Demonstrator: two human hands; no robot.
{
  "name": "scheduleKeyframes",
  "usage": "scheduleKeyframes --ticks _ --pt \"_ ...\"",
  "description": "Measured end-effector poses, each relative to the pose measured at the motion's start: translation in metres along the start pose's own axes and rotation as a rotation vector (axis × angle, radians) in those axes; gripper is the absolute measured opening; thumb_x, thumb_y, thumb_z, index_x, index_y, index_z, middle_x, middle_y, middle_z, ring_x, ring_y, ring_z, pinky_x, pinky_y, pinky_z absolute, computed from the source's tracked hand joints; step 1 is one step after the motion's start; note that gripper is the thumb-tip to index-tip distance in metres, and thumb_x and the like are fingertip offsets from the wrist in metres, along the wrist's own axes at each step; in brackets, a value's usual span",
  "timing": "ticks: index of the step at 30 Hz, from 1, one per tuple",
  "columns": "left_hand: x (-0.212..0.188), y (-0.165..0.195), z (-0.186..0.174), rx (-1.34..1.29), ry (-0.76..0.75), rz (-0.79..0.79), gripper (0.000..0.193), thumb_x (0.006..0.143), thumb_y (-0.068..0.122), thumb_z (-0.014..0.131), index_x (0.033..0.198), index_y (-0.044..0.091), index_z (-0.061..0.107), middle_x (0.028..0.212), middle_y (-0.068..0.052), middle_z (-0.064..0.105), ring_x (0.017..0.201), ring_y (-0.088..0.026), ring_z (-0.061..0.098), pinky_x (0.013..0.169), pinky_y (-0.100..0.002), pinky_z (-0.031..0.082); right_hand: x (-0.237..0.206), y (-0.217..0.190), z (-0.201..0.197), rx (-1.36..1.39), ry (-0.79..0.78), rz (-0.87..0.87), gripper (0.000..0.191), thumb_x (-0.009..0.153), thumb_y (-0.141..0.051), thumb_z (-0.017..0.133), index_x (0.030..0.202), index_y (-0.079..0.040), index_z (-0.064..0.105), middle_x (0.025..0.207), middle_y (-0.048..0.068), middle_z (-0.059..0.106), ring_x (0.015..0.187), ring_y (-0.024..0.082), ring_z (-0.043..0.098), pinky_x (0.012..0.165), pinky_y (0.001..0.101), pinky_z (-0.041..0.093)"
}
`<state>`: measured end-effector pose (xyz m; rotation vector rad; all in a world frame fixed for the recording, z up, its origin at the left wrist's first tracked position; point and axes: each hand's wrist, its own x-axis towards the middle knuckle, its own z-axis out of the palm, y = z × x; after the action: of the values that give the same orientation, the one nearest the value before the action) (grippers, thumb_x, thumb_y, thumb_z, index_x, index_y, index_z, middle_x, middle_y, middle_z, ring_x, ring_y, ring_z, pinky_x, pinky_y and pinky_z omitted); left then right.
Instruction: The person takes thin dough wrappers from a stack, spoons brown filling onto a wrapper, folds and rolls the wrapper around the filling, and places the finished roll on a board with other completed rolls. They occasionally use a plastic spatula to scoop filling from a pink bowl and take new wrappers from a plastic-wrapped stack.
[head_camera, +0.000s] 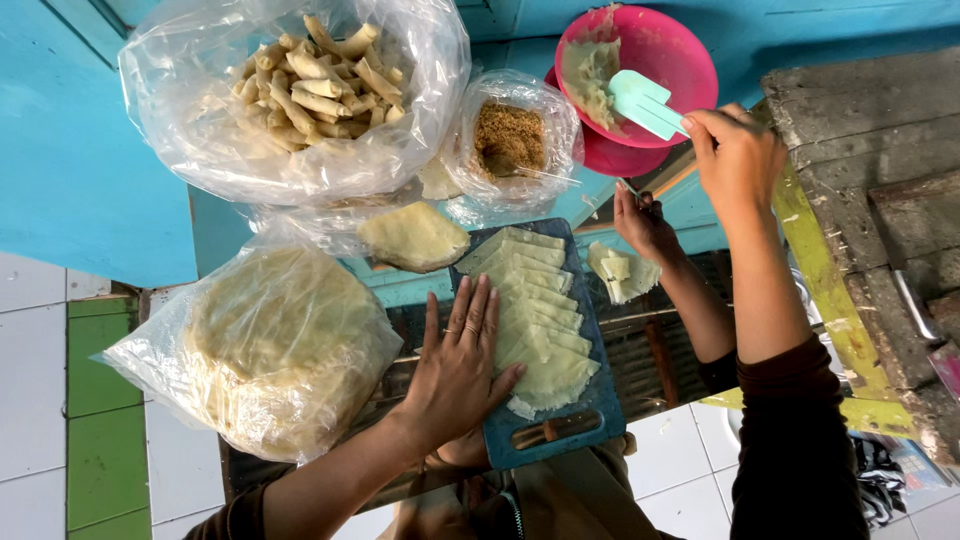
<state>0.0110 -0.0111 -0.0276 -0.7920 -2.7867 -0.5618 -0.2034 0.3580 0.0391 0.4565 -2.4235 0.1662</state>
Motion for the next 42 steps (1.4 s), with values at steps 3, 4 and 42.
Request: scheduleKeyframes --ticks 3,4,42 --pt "0.000 0.000 0.000 0.001 -0.022 -0.007 0.086 0.102 0.056 0.040 0.155 -0.010 0.025 0.165 -0.028 0.019 0.155 -0.042 0.013 0.120 -0.065 0.008 -0.005 0.003 -0.006 0.086 -0.031 0.077 0.011 0.107 -0.021 0.076 0.106 -0.011 0.080 0.100 0.005 0.073 0.077 0.026 0.068 0.067 0.0382 0.050" --pt "-0.001 0.000 0.000 0.003 -0.022 -0.004 0.086 0.102 0.056 0.040 0.155 -0.010 0.025 0.165 -0.028 0.019 0.155 -0.042 0.013 0.120 -0.065 0.008 -0.006 0.003 -0.006 0.094 -0.027 0.078 0.011 0.107 -0.020 0.076 0.106 -0.010 0.080 0.100 0.005 0.073 0.077 0.026 0.068 0.067 0.0378 0.050" --pt "-0.001 0.001 0.002 0.008 0.005 -0.010 0.086 0.102 0.056 0.041 0.155 -0.010 0.028 0.165 -0.028 0.019 0.156 -0.041 0.010 0.120 -0.066 0.009 -0.064 -0.093 -0.071 0.301 -0.219 -0.342 0.038 0.081 0.009 0.072 0.117 -0.003 0.075 0.108 0.011 0.068 0.101 0.028 0.070 0.087 0.0383 0.059"
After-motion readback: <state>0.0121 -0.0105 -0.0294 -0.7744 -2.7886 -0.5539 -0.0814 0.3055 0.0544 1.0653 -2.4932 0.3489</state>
